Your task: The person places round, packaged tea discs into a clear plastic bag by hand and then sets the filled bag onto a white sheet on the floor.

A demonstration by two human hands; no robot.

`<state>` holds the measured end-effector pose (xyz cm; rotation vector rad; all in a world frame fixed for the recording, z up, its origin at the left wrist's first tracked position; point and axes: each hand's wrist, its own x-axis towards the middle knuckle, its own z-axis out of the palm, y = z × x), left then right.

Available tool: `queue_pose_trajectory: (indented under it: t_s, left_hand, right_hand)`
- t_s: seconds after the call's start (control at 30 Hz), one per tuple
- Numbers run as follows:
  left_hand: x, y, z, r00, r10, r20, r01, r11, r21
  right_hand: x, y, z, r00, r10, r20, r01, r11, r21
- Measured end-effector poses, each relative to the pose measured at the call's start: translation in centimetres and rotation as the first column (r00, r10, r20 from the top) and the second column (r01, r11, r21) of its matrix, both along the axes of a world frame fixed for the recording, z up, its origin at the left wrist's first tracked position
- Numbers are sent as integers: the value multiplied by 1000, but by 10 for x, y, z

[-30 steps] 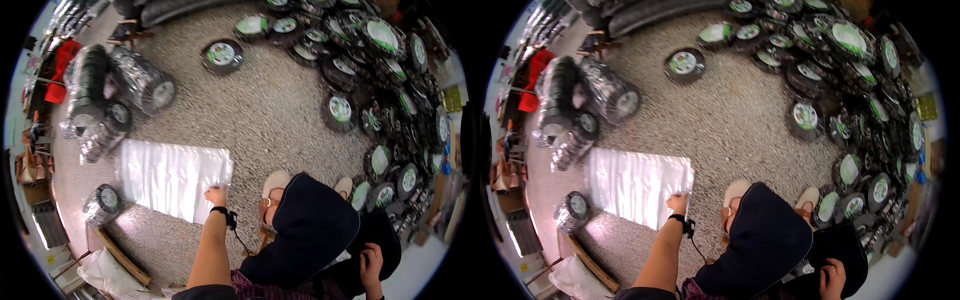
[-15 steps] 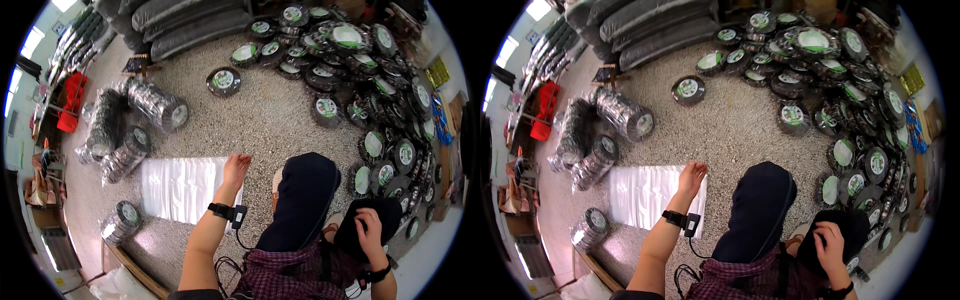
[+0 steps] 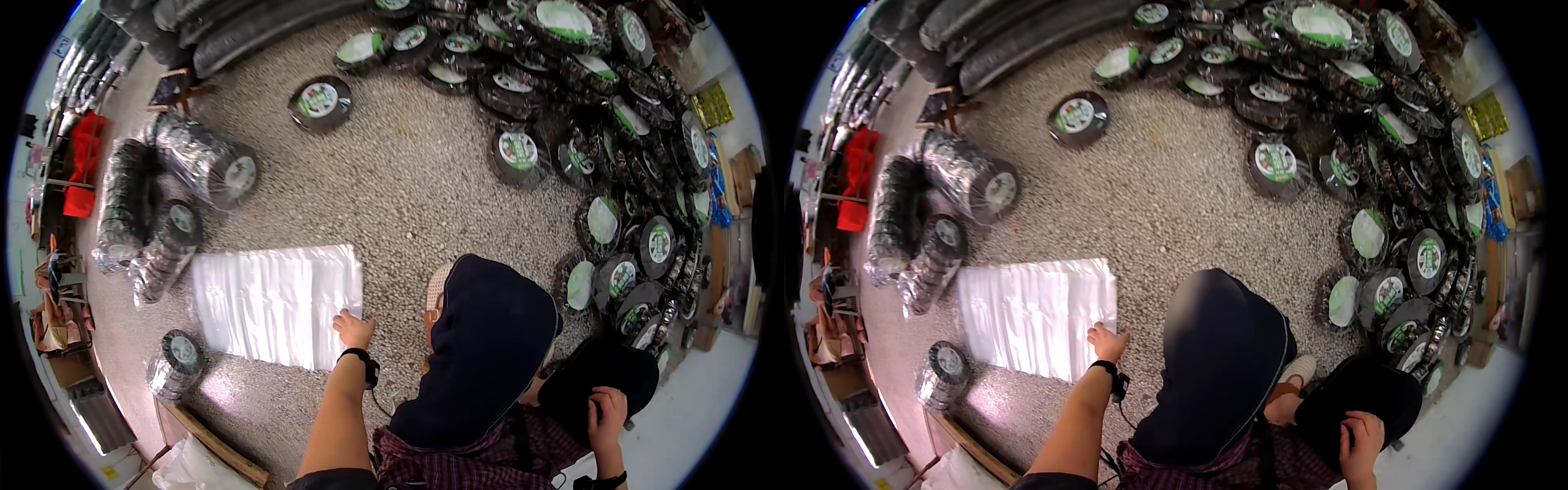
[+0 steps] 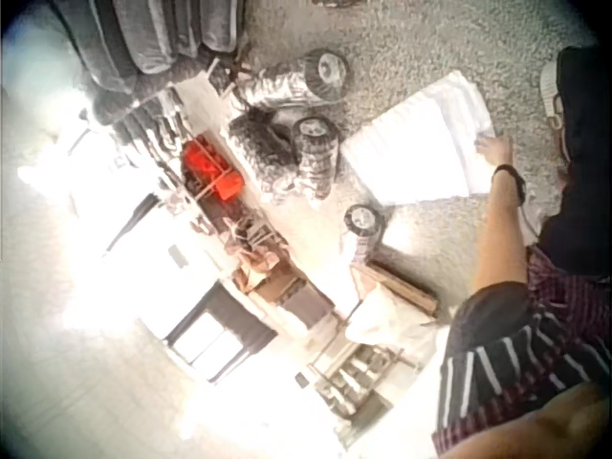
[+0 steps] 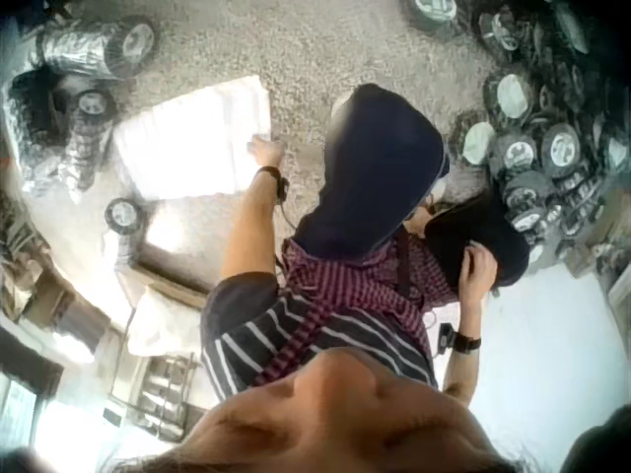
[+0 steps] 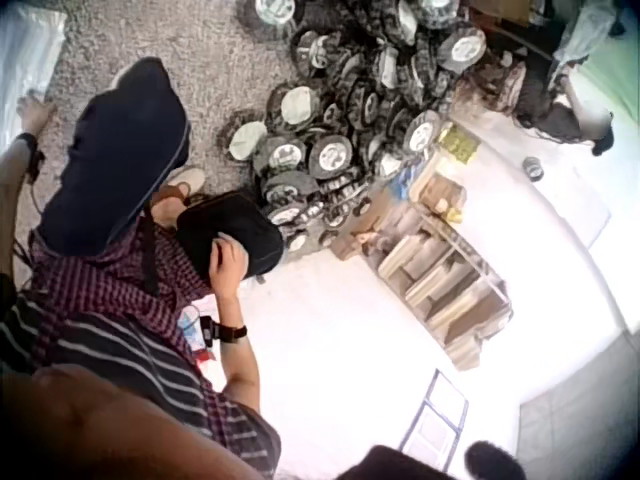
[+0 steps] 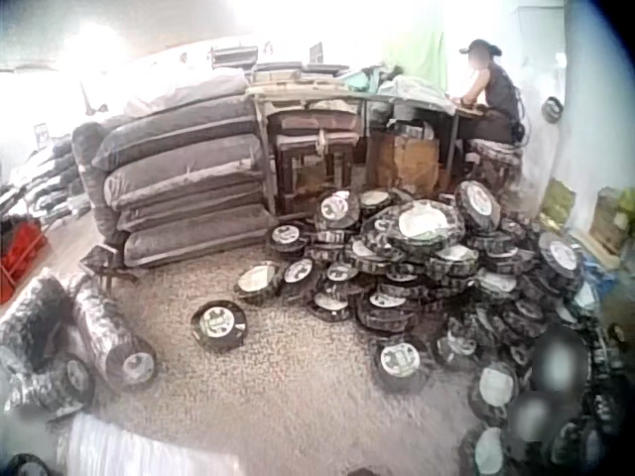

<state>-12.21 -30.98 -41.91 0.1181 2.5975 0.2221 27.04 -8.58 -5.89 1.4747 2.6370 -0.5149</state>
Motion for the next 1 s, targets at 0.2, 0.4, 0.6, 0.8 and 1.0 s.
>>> queue_pose_trajectory:
  t_s: [0.2, 0.4, 0.6, 0.8, 1.0]
  left_hand:
    - [-30, -9, -20, 985, 52, -167, -77, 986, -149]
    - [-113, -36, -21, 999, 0, 53, 9, 986, -168]
    - [-113, 82, -41, 996, -7, 86, -3, 994, 110]
    - [-70, 197, -72, 805, -569, 166, 520, 813, 263]
    - [-52, 238, -21, 889, -435, 142, 385, 879, 283]
  right_hand:
    - [0, 5, -6, 990, 42, 134, -38, 999, -32]
    - [-9, 14, -13, 982, 57, 183, -48, 997, -54]
    - [-15, 13, -13, 985, 72, 159, -67, 997, -34]
    - [-11, 6, -3, 994, 64, 87, -63, 998, -15]
    - [17, 7, 3, 998, -27, 64, 25, 999, 37]
